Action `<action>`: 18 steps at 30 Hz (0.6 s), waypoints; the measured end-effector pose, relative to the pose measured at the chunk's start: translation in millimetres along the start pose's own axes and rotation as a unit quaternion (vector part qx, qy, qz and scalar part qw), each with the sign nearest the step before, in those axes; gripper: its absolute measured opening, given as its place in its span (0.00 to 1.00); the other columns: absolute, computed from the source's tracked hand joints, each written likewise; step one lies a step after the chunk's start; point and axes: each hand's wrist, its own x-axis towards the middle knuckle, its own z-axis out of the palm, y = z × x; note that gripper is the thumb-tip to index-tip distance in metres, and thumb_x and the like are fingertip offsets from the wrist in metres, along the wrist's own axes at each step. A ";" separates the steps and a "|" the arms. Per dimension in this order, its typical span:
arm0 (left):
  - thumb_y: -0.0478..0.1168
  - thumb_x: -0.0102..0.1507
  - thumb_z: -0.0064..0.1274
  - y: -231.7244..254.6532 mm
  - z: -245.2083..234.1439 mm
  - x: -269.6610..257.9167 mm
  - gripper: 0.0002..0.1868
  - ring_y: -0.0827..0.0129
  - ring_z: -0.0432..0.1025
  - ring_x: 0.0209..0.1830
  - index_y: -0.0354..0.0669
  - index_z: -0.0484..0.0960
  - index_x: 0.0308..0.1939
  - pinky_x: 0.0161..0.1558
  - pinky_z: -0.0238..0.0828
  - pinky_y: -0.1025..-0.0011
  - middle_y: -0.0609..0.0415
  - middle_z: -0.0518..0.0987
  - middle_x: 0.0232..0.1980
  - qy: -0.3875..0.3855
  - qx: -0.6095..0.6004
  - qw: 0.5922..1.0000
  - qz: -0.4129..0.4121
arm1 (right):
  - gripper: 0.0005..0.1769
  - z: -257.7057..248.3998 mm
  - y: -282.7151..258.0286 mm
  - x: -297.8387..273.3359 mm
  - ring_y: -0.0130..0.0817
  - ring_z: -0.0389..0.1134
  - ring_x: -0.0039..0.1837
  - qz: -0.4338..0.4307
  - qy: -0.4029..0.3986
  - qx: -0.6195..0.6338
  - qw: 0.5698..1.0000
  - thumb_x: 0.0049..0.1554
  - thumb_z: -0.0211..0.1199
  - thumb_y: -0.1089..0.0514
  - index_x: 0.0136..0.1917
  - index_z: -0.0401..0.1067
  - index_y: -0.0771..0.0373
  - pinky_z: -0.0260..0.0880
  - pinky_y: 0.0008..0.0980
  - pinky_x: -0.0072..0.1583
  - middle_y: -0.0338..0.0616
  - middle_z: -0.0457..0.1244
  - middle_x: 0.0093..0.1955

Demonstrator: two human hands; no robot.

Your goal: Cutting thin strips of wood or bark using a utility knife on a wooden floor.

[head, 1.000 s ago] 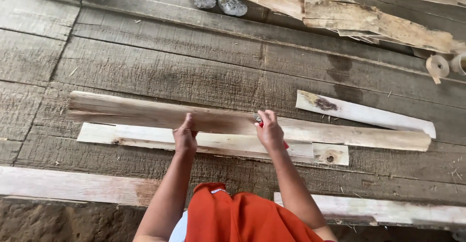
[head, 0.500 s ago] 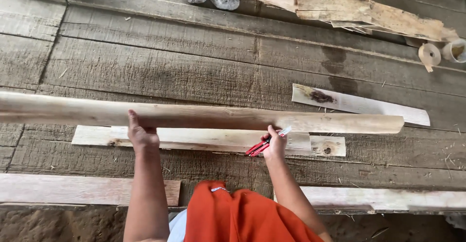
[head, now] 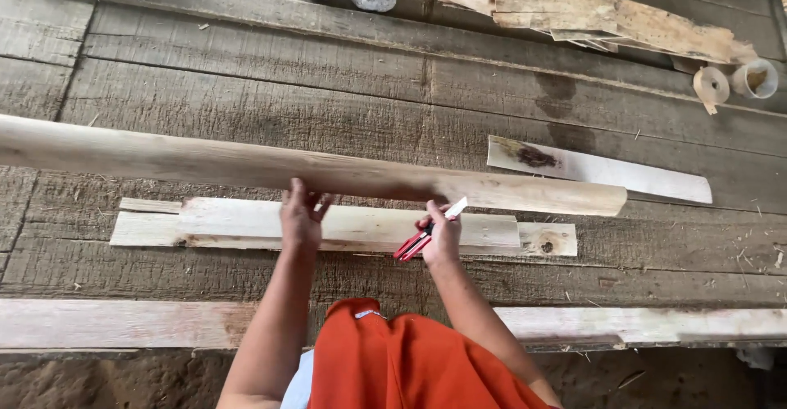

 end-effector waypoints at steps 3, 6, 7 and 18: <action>0.55 0.70 0.53 17.8 -22.9 13.2 0.20 0.54 0.76 0.56 0.48 0.73 0.57 0.61 0.75 0.45 0.48 0.81 0.54 0.035 0.014 0.999 0.033 | 0.18 -15.7 -2.9 20.1 0.30 0.63 0.28 -0.016 0.024 0.020 0.999 0.56 0.71 0.61 0.44 0.60 0.51 0.76 0.36 0.39 0.36 0.57 0.28; 0.56 0.69 0.55 26.3 -31.0 16.2 0.20 0.58 0.76 0.54 0.50 0.74 0.57 0.63 0.73 0.46 0.53 0.80 0.51 0.051 -0.015 0.998 0.037 | 0.17 -16.8 -11.5 19.6 0.30 0.64 0.28 -0.030 0.032 0.011 0.999 0.56 0.70 0.62 0.43 0.61 0.51 0.77 0.38 0.40 0.36 0.57 0.28; 0.56 0.69 0.55 23.5 -32.9 16.0 0.20 0.58 0.76 0.54 0.50 0.74 0.57 0.63 0.73 0.46 0.53 0.80 0.51 0.050 -0.015 0.998 0.038 | 0.17 -17.3 -11.4 21.5 0.30 0.64 0.28 -0.031 0.031 0.012 0.999 0.56 0.70 0.62 0.43 0.61 0.51 0.77 0.38 0.40 0.36 0.57 0.28; 0.49 0.70 0.55 -1.6 -30.2 29.4 0.14 0.53 0.77 0.55 0.47 0.73 0.52 0.59 0.76 0.43 0.51 0.82 0.53 -0.038 -0.050 0.997 -0.035 | 0.14 -18.6 -15.4 26.5 0.29 0.63 0.27 -0.015 0.013 -0.038 0.999 0.57 0.67 0.64 0.47 0.62 0.52 0.80 0.40 0.43 0.36 0.58 0.29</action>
